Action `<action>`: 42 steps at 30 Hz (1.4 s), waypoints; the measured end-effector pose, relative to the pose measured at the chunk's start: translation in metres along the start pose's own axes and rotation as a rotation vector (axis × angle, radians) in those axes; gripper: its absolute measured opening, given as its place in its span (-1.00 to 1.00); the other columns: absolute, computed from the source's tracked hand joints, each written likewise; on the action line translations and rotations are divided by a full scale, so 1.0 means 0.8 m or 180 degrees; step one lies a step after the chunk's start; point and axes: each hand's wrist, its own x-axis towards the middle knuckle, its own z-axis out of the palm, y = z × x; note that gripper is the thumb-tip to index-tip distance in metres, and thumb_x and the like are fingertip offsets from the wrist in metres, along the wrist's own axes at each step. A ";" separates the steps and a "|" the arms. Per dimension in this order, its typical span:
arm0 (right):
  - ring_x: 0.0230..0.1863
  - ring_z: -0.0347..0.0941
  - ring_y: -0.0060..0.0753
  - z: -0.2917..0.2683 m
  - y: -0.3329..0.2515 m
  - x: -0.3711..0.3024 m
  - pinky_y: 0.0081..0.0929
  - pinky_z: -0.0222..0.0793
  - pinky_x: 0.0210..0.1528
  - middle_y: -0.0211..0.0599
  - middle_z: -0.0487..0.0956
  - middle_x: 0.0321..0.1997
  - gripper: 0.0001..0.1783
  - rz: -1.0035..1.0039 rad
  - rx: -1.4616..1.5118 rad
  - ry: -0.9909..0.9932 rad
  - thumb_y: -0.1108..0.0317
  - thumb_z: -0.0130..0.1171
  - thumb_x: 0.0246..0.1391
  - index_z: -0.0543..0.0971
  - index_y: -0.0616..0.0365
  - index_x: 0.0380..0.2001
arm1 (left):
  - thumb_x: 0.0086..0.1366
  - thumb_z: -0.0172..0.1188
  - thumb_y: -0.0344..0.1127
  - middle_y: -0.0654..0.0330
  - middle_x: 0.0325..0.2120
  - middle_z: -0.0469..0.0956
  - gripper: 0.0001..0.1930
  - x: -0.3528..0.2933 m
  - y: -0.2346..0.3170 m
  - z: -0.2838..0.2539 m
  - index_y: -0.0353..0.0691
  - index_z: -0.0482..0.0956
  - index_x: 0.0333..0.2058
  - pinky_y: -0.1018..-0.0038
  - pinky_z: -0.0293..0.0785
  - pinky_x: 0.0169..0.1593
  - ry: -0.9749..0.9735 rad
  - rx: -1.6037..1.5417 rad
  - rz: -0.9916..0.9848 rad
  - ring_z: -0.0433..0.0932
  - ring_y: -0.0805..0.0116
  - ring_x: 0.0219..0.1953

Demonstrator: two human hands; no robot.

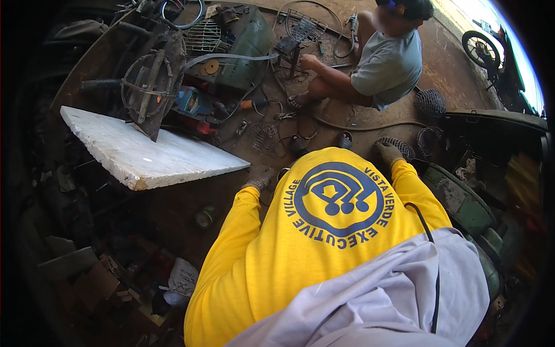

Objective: The person uses a welding tool to join metal pieces on a wire frame and then grinds the edges of a metal component using an angle grinder.

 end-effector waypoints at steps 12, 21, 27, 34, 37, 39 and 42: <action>0.01 0.53 -0.10 -0.016 0.025 0.012 -0.34 0.36 0.05 -0.04 0.61 -0.03 -0.41 -0.0391 -0.0906 0.0706 -0.04 0.04 0.13 0.55 0.21 0.04 | 0.17 0.19 0.01 0.04 -0.31 0.62 -0.52 -0.014 0.072 -0.025 -0.25 0.59 -0.09 0.34 0.47 -0.22 -0.0296 -0.0076 -0.0463 0.59 0.29 -0.38; -0.22 0.53 -0.26 0.024 -0.045 -0.067 -0.36 0.44 -0.14 -0.11 0.59 -0.14 -0.58 -0.0541 -0.1646 0.0145 0.18 -0.07 0.29 0.43 0.18 0.11 | 0.18 0.20 -0.04 0.06 -0.27 0.62 -0.55 -0.029 0.053 -0.028 -0.25 0.56 -0.07 0.39 0.47 -0.22 -0.0334 -0.0299 -0.0584 0.59 0.33 -0.33; -0.26 0.54 -0.23 0.017 0.015 0.013 -0.26 0.46 -0.17 -0.11 0.56 -0.11 -0.57 -0.0301 -0.0756 -0.0325 0.13 -0.14 0.34 0.41 0.12 0.13 | 0.19 0.20 -0.04 0.13 -0.23 0.62 -0.51 -0.032 0.054 -0.045 -0.18 0.53 0.02 0.43 0.48 -0.23 -0.0551 -0.0607 -0.0960 0.57 0.37 -0.33; -0.32 0.51 -0.31 0.027 -0.006 0.000 -0.31 0.43 -0.27 -0.14 0.57 -0.28 -0.48 -0.0141 -0.0286 -0.0134 0.01 -0.01 0.24 0.46 0.20 0.06 | 0.19 0.20 -0.04 0.09 -0.26 0.62 -0.55 -0.046 0.083 -0.055 -0.19 0.56 -0.04 0.42 0.48 -0.21 -0.0496 -0.0570 -0.1029 0.56 0.35 -0.32; -0.34 0.50 -0.33 0.034 -0.048 -0.054 -0.34 0.42 -0.27 -0.16 0.58 -0.29 -0.47 -0.0187 -0.0782 0.0165 0.01 0.01 0.21 0.50 0.23 0.03 | 0.19 0.19 -0.02 0.04 -0.25 0.62 -0.56 -0.043 0.072 -0.047 -0.19 0.58 -0.07 0.40 0.47 -0.16 -0.0549 -0.0499 -0.0933 0.58 0.31 -0.28; -0.34 0.50 -0.34 0.036 -0.068 -0.078 -0.37 0.41 -0.25 -0.16 0.59 -0.29 -0.46 -0.0242 -0.1078 0.0355 0.01 0.01 0.21 0.51 0.26 0.02 | 0.19 0.17 0.01 0.01 -0.24 0.62 -0.55 -0.034 0.057 -0.035 -0.20 0.59 -0.09 0.38 0.47 -0.13 -0.0476 -0.0367 -0.0832 0.60 0.27 -0.25; -0.31 0.52 -0.35 0.032 -0.062 -0.076 -0.40 0.41 -0.21 -0.16 0.60 -0.26 -0.46 -0.0277 -0.1113 0.0483 0.02 0.01 0.20 0.53 0.29 -0.01 | 0.19 0.15 0.03 0.00 -0.22 0.63 -0.54 -0.032 0.058 -0.033 -0.23 0.61 -0.12 0.38 0.46 -0.11 -0.0390 -0.0162 -0.0756 0.61 0.22 -0.23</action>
